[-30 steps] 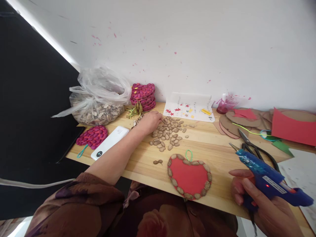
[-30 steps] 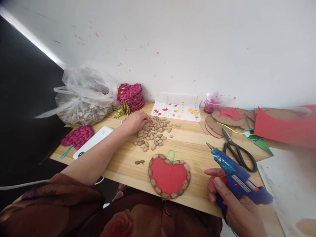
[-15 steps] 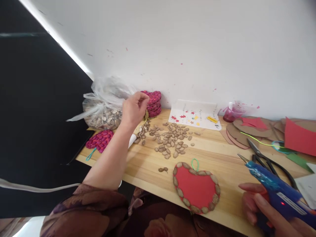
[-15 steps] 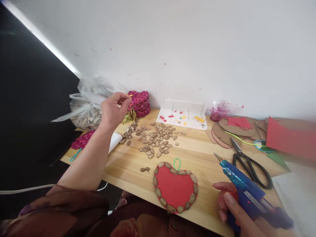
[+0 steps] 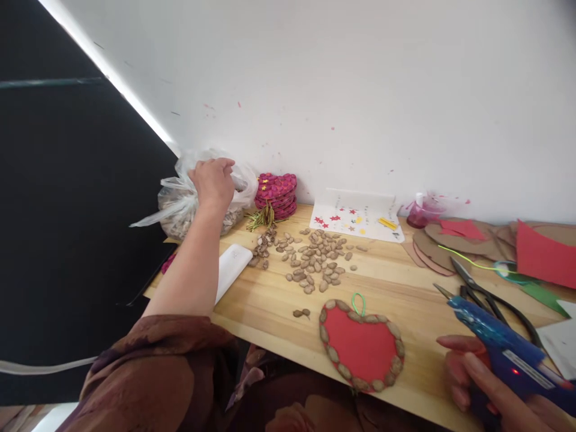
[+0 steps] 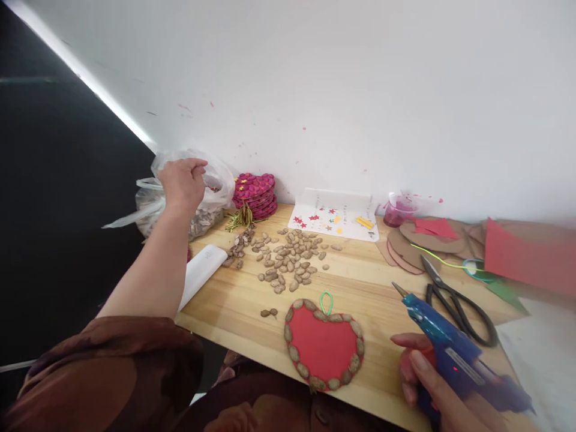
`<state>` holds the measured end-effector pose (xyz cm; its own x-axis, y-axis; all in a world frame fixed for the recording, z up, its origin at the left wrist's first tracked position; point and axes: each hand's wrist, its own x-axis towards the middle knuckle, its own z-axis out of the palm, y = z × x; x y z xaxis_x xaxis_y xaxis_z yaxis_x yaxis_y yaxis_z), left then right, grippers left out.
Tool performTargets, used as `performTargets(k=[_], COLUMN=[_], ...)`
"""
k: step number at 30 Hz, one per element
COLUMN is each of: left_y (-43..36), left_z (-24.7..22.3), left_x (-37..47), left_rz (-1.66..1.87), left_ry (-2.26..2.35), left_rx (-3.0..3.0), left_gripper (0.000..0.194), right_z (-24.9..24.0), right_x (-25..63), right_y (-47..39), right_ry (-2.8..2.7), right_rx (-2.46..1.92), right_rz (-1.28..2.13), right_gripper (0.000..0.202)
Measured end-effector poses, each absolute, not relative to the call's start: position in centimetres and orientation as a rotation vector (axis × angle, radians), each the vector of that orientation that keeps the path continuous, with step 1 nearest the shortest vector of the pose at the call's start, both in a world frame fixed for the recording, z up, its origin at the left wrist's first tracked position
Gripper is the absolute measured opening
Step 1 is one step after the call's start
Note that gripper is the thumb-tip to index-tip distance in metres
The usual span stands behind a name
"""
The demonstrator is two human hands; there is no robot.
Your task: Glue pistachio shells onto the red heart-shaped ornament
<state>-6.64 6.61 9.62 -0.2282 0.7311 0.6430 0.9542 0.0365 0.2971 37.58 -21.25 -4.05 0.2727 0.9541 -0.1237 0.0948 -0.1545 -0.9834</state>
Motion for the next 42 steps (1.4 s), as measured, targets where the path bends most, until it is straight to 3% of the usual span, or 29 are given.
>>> performTargets(k=[5,8,11,19,27,34,42], left_y=[4.0,3.3,3.5,4.0,3.9,3.1,3.0], left_z=[6.4,4.2,2.6,0.4,0.1,0.1,0.2], left_x=[-1.4,1.6,3.2,4.1,3.7,3.0,3.0], left_rz=[-0.995,-0.703,-0.503,-0.363,-0.404,-0.530,-0.643], left_ry=[-1.813,-1.685,-1.651,-1.650,-1.657,-1.780,-1.743], left_rx=[-2.276,-2.648,-2.682,-2.743,-2.708,-2.550,-2.579], left_gripper=[0.027,0.021,0.021,0.033,0.026,0.045,0.035], right_z=[-2.6,-2.5,-2.7,-2.4,-2.1,-2.3,-1.5], right_x=[37.0,36.6,36.3,35.9,35.6,35.8,35.2], right_y=[-21.5,-21.6,-21.8,-21.9,-22.0,-21.9,-22.0], right_ry=[-1.094,-1.031,-0.971,-0.845,-0.870,-0.921,-0.822], right_rx=[-1.586,-1.539,-1.491,-1.385,-1.324,-1.320,-1.398], right_rz=[1.072,1.092,1.095,1.196,1.202,1.201,1.201], right_gripper=[0.035,0.032,0.028,0.023,0.017,0.017,0.019])
